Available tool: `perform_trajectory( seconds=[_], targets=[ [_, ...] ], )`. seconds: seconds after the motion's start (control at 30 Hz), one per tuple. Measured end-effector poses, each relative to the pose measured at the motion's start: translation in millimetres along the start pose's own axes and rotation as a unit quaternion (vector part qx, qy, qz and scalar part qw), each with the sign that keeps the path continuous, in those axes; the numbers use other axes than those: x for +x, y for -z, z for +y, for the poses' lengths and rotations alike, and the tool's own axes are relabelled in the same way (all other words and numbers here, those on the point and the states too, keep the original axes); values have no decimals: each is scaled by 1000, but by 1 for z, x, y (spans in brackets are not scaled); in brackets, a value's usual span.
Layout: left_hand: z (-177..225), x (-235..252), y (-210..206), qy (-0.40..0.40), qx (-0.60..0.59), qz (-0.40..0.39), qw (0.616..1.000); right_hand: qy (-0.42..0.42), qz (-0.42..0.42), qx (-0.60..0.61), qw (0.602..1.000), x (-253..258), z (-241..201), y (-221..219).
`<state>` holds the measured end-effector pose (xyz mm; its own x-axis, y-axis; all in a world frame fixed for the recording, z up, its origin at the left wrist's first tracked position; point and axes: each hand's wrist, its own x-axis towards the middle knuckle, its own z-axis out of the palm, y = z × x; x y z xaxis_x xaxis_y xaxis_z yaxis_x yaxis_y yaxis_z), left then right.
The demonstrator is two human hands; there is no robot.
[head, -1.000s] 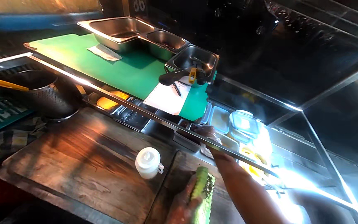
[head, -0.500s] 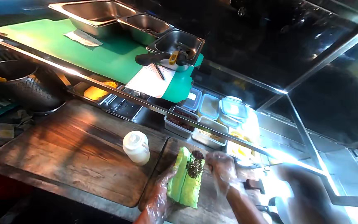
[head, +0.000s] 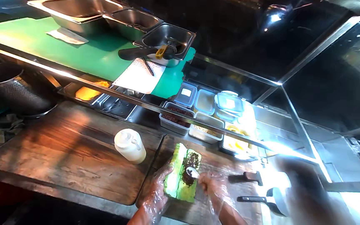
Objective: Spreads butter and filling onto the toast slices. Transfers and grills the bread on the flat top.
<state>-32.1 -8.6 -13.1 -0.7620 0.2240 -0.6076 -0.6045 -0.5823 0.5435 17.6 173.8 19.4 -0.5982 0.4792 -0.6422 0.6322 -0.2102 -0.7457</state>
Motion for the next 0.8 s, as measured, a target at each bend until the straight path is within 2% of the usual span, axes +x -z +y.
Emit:
perform_trajectory(
  seconds=[0.03,0.07,0.13,0.17,0.2,0.27,0.3,0.33,0.4,0.5,0.57,0.63,0.67,0.7,0.73,0.77,0.8],
  targets=[
    [0,0,0,2,-4,-4,1000,-37,-19,15,999,-5,3,0],
    [0,0,0,3,-5,-9,1000,-35,-20,1,999,-12,9,-1],
    [2,-2,-2,1,0,-11,1000,79,10,-111,991,-31,29,-3],
    [2,-3,-2,-1,6,-8,1000,183,33,-195,963,-40,40,-2],
    [3,-4,-1,-2,17,-2,1000,307,66,-255,914,-44,51,-2],
    [7,-5,-1,-6,53,4,999,513,123,-299,795,-28,50,-2],
    [9,-5,0,-4,71,1,997,567,131,-310,752,-12,35,-2],
    [9,-6,2,1,75,-1,997,589,124,-323,730,4,13,-6],
    [9,-5,3,13,53,-5,998,543,65,-361,755,34,-48,-24],
    [13,-4,4,20,54,-17,998,404,-6,-448,798,88,-122,-73],
    [17,-8,3,18,81,-22,996,427,-43,-475,768,129,-139,-104],
    [20,-10,4,18,98,-28,995,432,-62,-537,722,147,-151,-129],
    [23,-11,2,21,100,-25,994,359,-86,-607,704,135,-166,-141],
    [25,-12,0,23,101,-20,994,227,-136,-671,693,121,-188,-157],
    [25,-12,-1,22,96,-17,995,377,-116,-598,698,157,-166,-154],
    [23,-11,0,21,87,-18,996,367,-140,-555,734,178,-163,-161],
    [21,-10,2,23,78,-22,996,302,-153,-548,765,187,-167,-169]
  ],
)
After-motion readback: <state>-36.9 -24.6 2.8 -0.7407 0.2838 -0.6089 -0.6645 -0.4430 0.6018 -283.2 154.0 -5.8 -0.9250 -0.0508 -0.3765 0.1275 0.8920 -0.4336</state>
